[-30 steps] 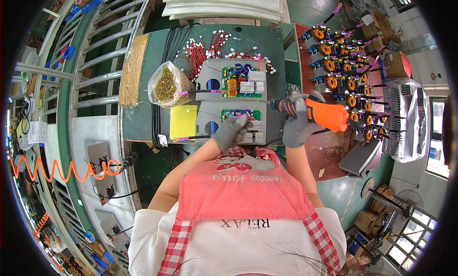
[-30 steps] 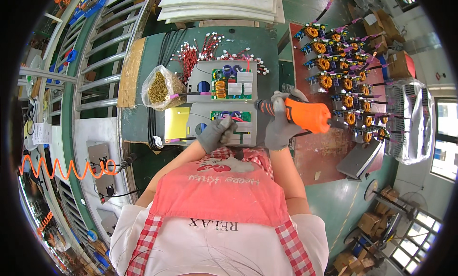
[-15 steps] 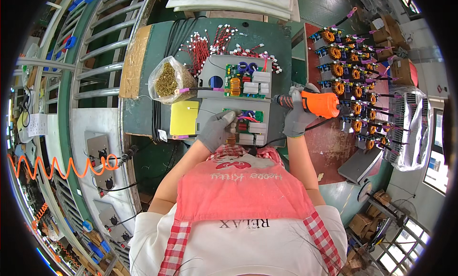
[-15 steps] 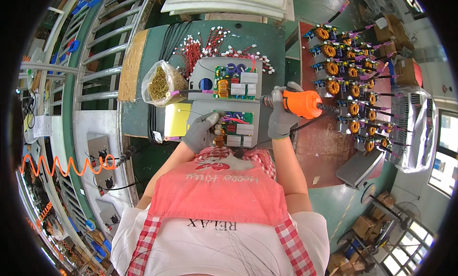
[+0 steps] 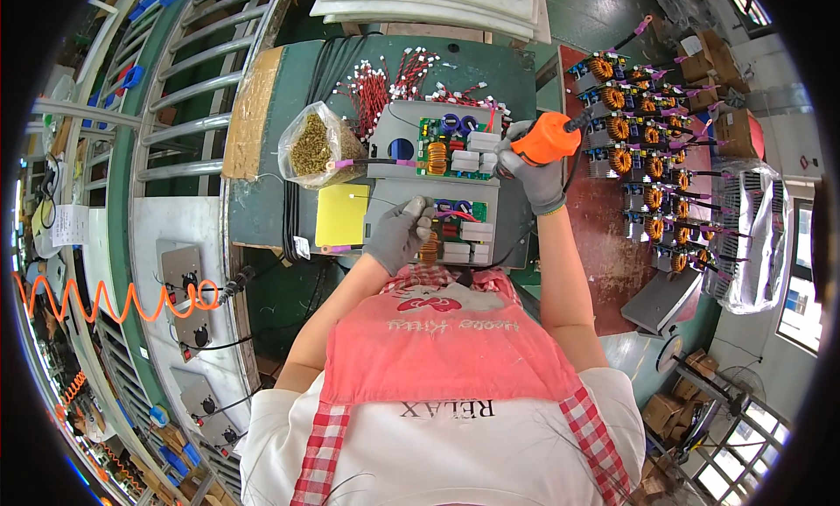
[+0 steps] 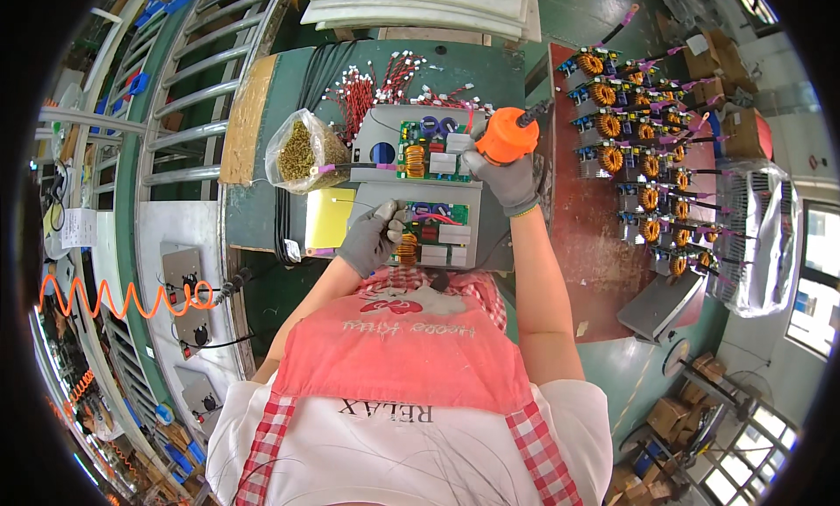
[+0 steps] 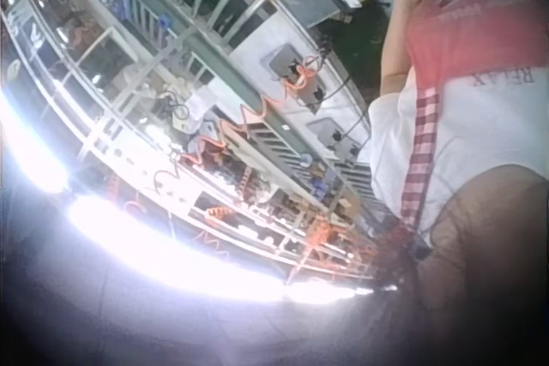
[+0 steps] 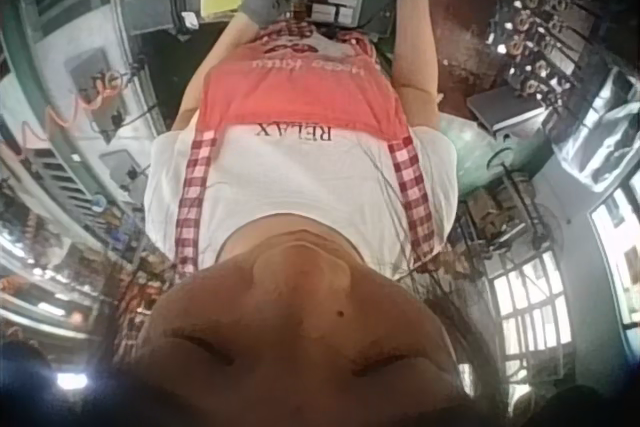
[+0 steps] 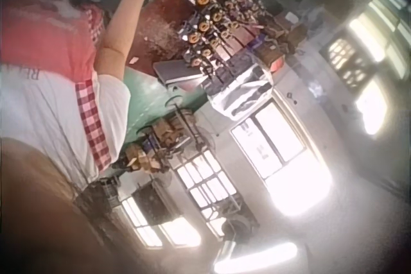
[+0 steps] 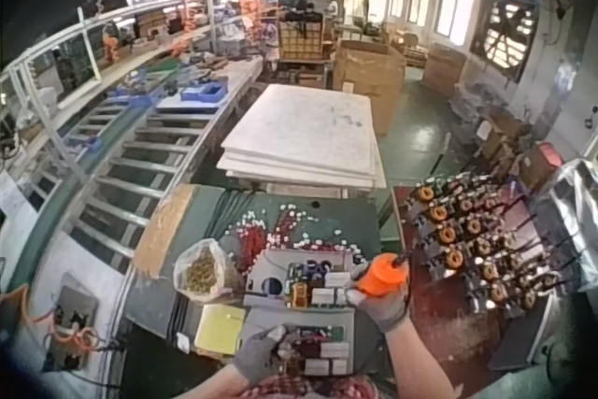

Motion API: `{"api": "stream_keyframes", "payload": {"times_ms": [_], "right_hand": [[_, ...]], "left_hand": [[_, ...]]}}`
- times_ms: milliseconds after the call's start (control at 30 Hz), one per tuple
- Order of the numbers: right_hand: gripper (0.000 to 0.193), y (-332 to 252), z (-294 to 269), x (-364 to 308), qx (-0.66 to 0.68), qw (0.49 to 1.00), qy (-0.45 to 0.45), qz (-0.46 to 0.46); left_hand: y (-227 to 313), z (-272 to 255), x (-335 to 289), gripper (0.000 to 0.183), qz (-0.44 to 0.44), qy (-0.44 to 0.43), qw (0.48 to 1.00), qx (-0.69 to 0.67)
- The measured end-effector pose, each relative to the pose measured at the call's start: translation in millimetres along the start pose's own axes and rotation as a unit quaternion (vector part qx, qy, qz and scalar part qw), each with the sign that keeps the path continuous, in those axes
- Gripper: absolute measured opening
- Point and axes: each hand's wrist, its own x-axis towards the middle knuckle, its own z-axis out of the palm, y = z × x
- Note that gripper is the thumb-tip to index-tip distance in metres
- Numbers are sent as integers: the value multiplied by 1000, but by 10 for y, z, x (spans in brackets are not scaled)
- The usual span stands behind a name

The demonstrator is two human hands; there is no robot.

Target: The person assembles electronic components into a metal casing. They place a circuit board into the casing, secure it with a power drill, and connect various wires and connectors. The person also handles yellow foam pieces and other small parts during the assembly process.

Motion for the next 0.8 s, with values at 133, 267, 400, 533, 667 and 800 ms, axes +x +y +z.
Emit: {"api": "stream_keyframes", "payload": {"times_ms": [133,267,400,533,667,800], "right_hand": [[34,-35,23,2,20,1000,-20,9],[37,-270,194,-155,44,997,58,-16],[42,-595,570,-488,49,977,47,-200],[44,-887,890,-742,157,948,-41,-273],[47,-958,1012,-865,142,939,-104,-294],[46,-985,1127,-921,143,940,-108,-289]], "left_hand": [[-19,-128,-34,23,10,-11,1000,-8],[-11,-57,-184,23,44,16,999,26],[-2,-131,-244,29,71,-25,997,25],[30,-51,-322,32,24,22,999,-1],[34,-120,-358,28,4,-7,999,-37],[24,-182,-347,25,-4,-12,999,-49]]}}
